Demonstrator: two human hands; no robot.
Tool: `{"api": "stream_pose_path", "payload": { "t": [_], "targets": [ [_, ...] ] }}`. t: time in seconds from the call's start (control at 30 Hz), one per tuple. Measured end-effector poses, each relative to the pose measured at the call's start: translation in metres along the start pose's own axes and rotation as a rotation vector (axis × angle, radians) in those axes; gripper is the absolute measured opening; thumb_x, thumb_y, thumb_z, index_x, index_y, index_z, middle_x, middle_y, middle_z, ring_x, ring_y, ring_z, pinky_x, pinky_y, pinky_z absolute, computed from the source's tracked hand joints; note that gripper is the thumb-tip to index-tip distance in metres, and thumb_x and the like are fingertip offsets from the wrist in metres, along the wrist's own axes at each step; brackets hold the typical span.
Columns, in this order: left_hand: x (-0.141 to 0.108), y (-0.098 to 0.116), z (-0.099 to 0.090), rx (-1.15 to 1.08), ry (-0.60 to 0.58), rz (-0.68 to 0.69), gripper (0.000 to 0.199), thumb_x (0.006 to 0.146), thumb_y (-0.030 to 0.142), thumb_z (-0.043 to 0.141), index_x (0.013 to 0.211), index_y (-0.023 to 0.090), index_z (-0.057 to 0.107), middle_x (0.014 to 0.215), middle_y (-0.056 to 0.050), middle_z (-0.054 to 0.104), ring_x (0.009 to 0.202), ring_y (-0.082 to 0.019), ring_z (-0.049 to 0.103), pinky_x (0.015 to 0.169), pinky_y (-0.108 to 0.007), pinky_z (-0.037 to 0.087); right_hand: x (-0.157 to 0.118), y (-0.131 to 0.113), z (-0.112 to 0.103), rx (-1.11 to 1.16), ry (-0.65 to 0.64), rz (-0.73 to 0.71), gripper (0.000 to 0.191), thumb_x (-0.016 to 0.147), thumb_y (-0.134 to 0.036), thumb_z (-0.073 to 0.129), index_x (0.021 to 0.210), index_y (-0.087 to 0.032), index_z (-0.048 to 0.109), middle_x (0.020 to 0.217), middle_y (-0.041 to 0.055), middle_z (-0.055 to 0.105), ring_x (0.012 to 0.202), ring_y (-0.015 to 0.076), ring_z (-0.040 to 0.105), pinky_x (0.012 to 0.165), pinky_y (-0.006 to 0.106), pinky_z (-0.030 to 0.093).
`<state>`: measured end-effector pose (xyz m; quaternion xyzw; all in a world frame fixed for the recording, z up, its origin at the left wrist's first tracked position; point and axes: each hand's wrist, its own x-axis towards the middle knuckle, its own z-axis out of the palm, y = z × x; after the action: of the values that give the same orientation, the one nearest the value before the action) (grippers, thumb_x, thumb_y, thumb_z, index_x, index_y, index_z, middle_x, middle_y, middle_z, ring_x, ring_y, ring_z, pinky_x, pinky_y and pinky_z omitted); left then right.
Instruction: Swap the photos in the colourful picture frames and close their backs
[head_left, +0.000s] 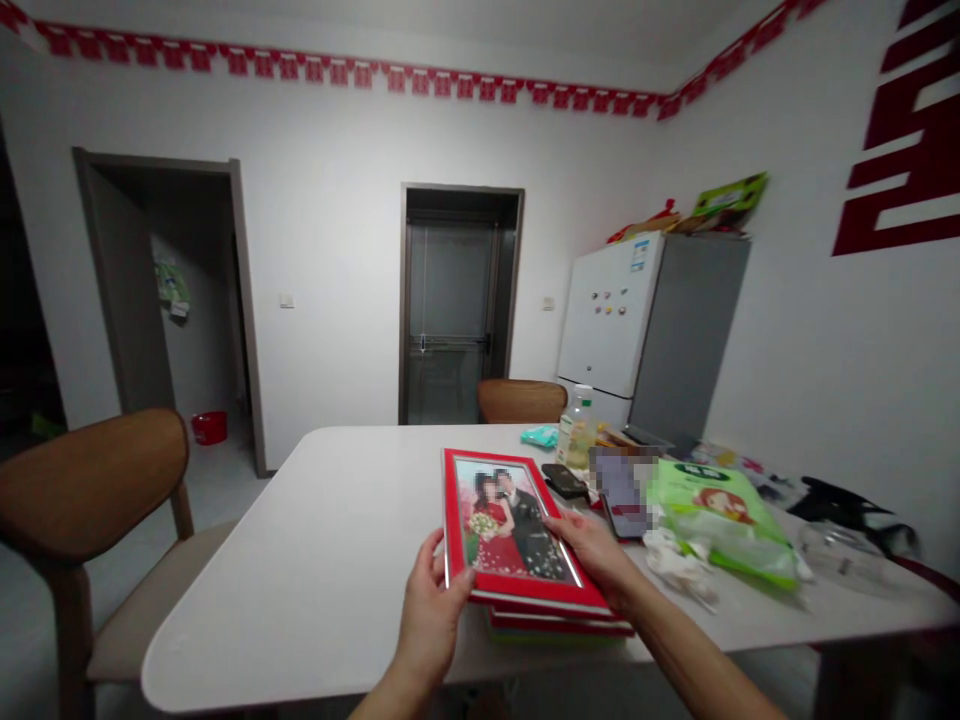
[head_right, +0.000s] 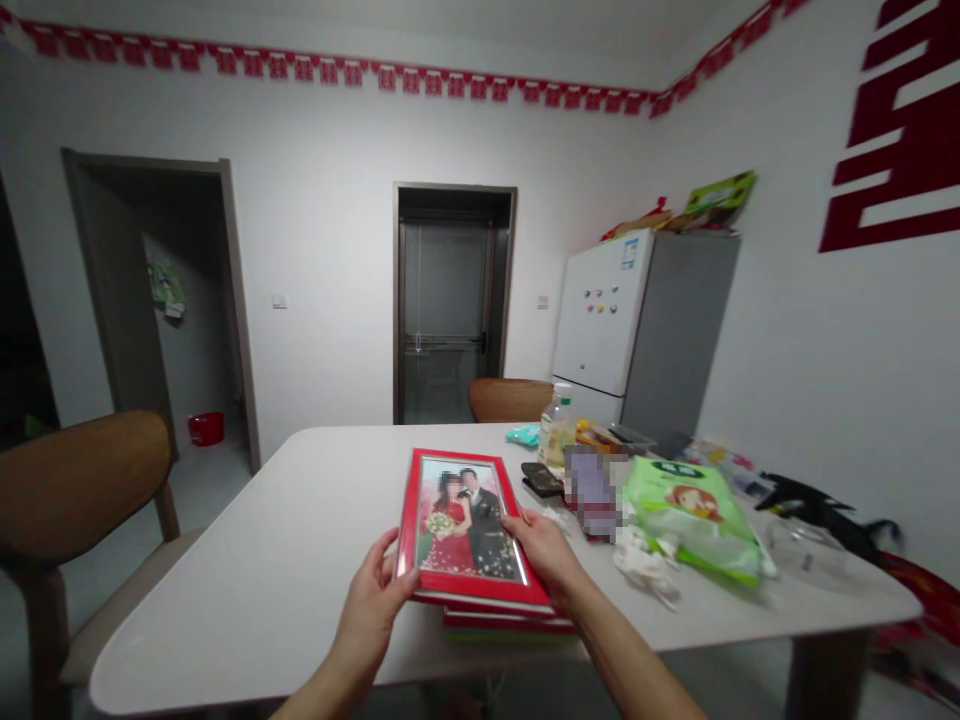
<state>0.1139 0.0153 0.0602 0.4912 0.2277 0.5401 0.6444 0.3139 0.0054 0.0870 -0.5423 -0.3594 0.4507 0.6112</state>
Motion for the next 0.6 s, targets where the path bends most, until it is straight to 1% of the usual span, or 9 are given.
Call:
{"api": "stream_pose_path", "payload": {
  "t": [0.07, 0.13, 0.23, 0.3, 0.37, 0.4, 0.47, 0.53, 0.6],
  "targets": [
    [0.006, -0.025, 0.01, 0.116, -0.035, 0.01, 0.056, 0.066, 0.03, 0.059, 0.114, 0.013, 0.035, 0.107, -0.013, 0.057, 0.096, -0.023, 0.055, 0.081, -0.032, 0.044, 0.012, 0.001, -0.024, -0.123, 0.017, 0.076, 0.013, 0.06, -0.025, 0.06, 0.068, -0.015, 0.059, 0.054, 0.0052, 0.065, 0.049, 0.0191, 0.06, 0.051, 0.031, 0.047],
    [0.01, -0.044, 0.018, 0.323, -0.025, 0.002, 0.05, 0.069, 0.028, 0.054, 0.114, 0.013, 0.037, 0.109, -0.011, 0.057, 0.098, -0.021, 0.054, 0.082, -0.029, 0.043, 0.022, 0.009, -0.039, -0.234, 0.038, 0.12, 0.012, 0.061, -0.027, 0.058, 0.064, -0.015, 0.059, 0.054, 0.0063, 0.065, 0.05, 0.0193, 0.06, 0.052, 0.03, 0.047],
    [0.012, -0.056, 0.022, 0.653, 0.003, -0.025, 0.052, 0.07, 0.024, 0.051, 0.117, 0.012, 0.036, 0.116, -0.011, 0.052, 0.106, -0.02, 0.048, 0.088, -0.028, 0.038, 0.035, 0.023, -0.05, -0.385, 0.074, 0.111, 0.015, 0.06, -0.03, 0.057, 0.062, -0.016, 0.06, 0.055, 0.0061, 0.065, 0.055, 0.0203, 0.061, 0.053, 0.029, 0.047],
    [0.011, -0.058, 0.021, 0.76, 0.003, -0.028, 0.055, 0.069, 0.022, 0.05, 0.12, 0.011, 0.034, 0.123, -0.012, 0.045, 0.112, -0.02, 0.042, 0.093, -0.029, 0.032, 0.039, 0.031, -0.057, -0.451, 0.085, 0.084, 0.018, 0.06, -0.032, 0.056, 0.065, -0.016, 0.061, 0.057, 0.0052, 0.066, 0.059, 0.0211, 0.062, 0.055, 0.028, 0.047],
    [0.01, -0.059, 0.019, 0.738, -0.023, -0.032, 0.057, 0.07, 0.023, 0.049, 0.123, 0.009, 0.03, 0.126, -0.012, 0.041, 0.115, -0.019, 0.039, 0.095, -0.027, 0.029, 0.037, 0.036, -0.063, -0.47, 0.068, 0.058, 0.022, 0.06, -0.035, 0.055, 0.068, -0.016, 0.062, 0.061, 0.0047, 0.067, 0.063, 0.0216, 0.062, 0.058, 0.029, 0.047],
    [0.009, -0.061, 0.018, 0.699, -0.039, -0.057, 0.059, 0.071, 0.024, 0.048, 0.124, 0.008, 0.028, 0.127, -0.012, 0.041, 0.115, -0.018, 0.039, 0.095, -0.026, 0.029, 0.033, 0.039, -0.066, -0.449, 0.041, 0.061, 0.024, 0.061, -0.037, 0.054, 0.071, -0.017, 0.063, 0.064, 0.0047, 0.067, 0.066, 0.0216, 0.062, 0.06, 0.029, 0.047],
    [0.008, -0.066, 0.015, 0.618, -0.071, -0.137, 0.06, 0.073, 0.027, 0.047, 0.125, 0.008, 0.026, 0.126, -0.012, 0.042, 0.114, -0.018, 0.04, 0.093, -0.024, 0.031, 0.024, 0.044, -0.068, -0.341, -0.036, 0.084, 0.03, 0.063, -0.04, 0.051, 0.079, -0.017, 0.063, 0.072, 0.005, 0.068, 0.071, 0.0211, 0.063, 0.067, 0.03, 0.047],
    [0.006, -0.072, 0.011, 0.57, -0.069, -0.192, 0.059, 0.074, 0.03, 0.047, 0.125, 0.009, 0.027, 0.125, -0.011, 0.043, 0.113, -0.018, 0.041, 0.092, -0.024, 0.032, 0.015, 0.05, -0.065, -0.212, -0.077, 0.113, 0.035, 0.064, -0.04, 0.05, 0.088, -0.017, 0.061, 0.08, 0.0057, 0.068, 0.076, 0.0205, 0.062, 0.072, 0.031, 0.046],
    [0.008, -0.076, 0.004, 0.548, -0.038, -0.185, 0.057, 0.074, 0.032, 0.048, 0.124, 0.012, 0.029, 0.123, -0.01, 0.046, 0.112, -0.019, 0.043, 0.091, -0.025, 0.032, 0.013, 0.058, -0.054, -0.147, -0.046, 0.117, 0.039, 0.062, -0.037, 0.05, 0.094, -0.016, 0.059, 0.082, 0.0067, 0.068, 0.076, 0.0208, 0.063, 0.074, 0.033, 0.046]
  ]
}}
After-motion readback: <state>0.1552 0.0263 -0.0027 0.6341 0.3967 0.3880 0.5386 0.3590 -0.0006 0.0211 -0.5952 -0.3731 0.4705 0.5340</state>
